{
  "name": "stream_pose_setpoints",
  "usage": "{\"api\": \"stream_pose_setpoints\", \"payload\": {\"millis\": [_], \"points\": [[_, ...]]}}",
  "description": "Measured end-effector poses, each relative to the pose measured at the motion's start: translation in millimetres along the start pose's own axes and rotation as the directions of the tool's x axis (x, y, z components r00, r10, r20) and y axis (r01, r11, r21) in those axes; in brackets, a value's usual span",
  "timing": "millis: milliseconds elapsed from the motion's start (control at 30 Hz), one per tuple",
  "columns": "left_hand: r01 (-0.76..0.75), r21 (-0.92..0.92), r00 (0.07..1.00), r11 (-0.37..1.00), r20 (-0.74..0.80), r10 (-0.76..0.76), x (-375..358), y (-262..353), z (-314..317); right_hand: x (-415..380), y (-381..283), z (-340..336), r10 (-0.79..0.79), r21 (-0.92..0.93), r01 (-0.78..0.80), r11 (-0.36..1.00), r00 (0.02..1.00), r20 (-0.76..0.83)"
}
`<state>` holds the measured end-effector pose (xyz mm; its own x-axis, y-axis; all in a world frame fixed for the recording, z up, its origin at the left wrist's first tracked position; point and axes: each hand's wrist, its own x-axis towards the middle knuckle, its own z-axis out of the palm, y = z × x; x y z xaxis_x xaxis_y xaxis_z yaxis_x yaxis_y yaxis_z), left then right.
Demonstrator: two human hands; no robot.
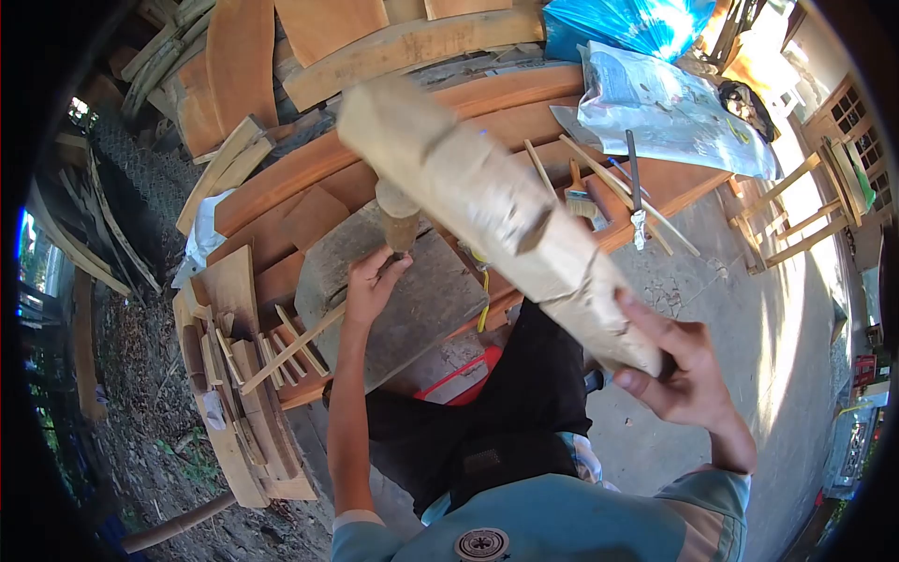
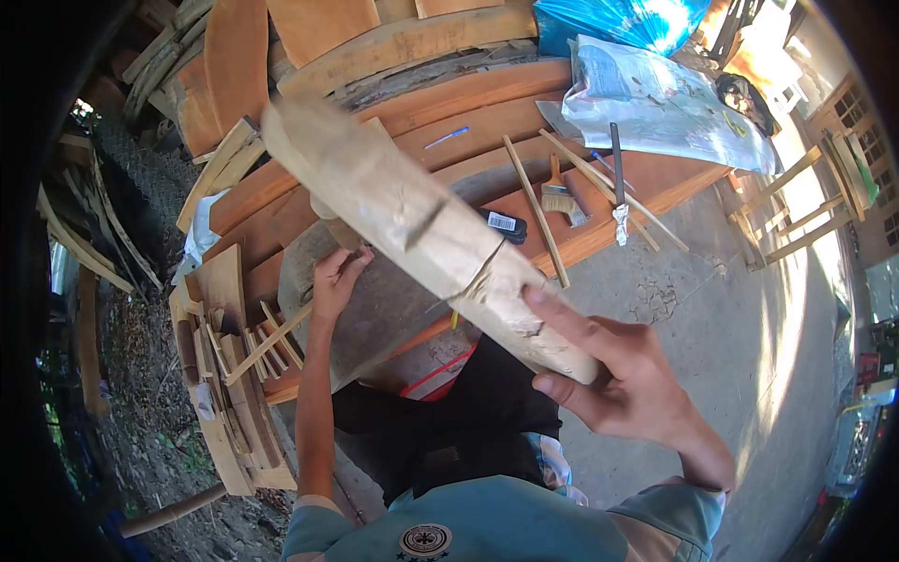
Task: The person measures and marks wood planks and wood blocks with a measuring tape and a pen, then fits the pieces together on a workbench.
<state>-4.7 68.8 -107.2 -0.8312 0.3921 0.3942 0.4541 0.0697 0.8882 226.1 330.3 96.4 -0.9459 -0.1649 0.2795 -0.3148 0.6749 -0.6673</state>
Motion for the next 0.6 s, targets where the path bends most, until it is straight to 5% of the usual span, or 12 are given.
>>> {"api": "stream_pose_setpoints", "payload": {"millis": [67, 167, 200, 233, 300, 500, 600], "points": [[-0.017, 0.075, 0.999, 0.997, 0.045, 0.014, -2, 1, -2, 0, -6, -1, -0.091, 0.049, 0.103, 0.994, 0.977, -0.195], [0.012, 0.086, 0.998, 0.996, 0.057, -0.017, -2, -1, -5, 12, -2, 21, -0.114, 0.012, 0.122, 0.992, 0.952, -0.284], [0.027, 0.067, 0.998, 0.997, 0.051, -0.03, -2, -2, -4, 20, -3, 22, -0.096, -0.073, 0.089, 0.993, 0.989, -0.109], [0.026, 0.094, 0.998, 0.995, 0.061, -0.032, -2, 1, -5, 22, -2, 24, 0.068, 0.039, -0.072, 0.997, 0.993, 0.1], [0.011, 0.153, 0.998, 0.988, 0.06, -0.02, 0, 7, -7, 30, -1, 22, -0.046, 0.104, 0.043, 0.994, 0.999, 0.029], [0.023, 0.032, 0.999, 0.999, 0.048, -0.025, -3, -1, -4, 58, -28, 11, -0.033, 0.167, 0.054, 0.985, 0.992, -0.123], [0.013, 0.157, 0.998, 0.988, 0.066, -0.023, 0, 8, -9, 58, -9, 25, -0.074, 0.086, 0.068, 0.994, 0.994, 0.076]]}}
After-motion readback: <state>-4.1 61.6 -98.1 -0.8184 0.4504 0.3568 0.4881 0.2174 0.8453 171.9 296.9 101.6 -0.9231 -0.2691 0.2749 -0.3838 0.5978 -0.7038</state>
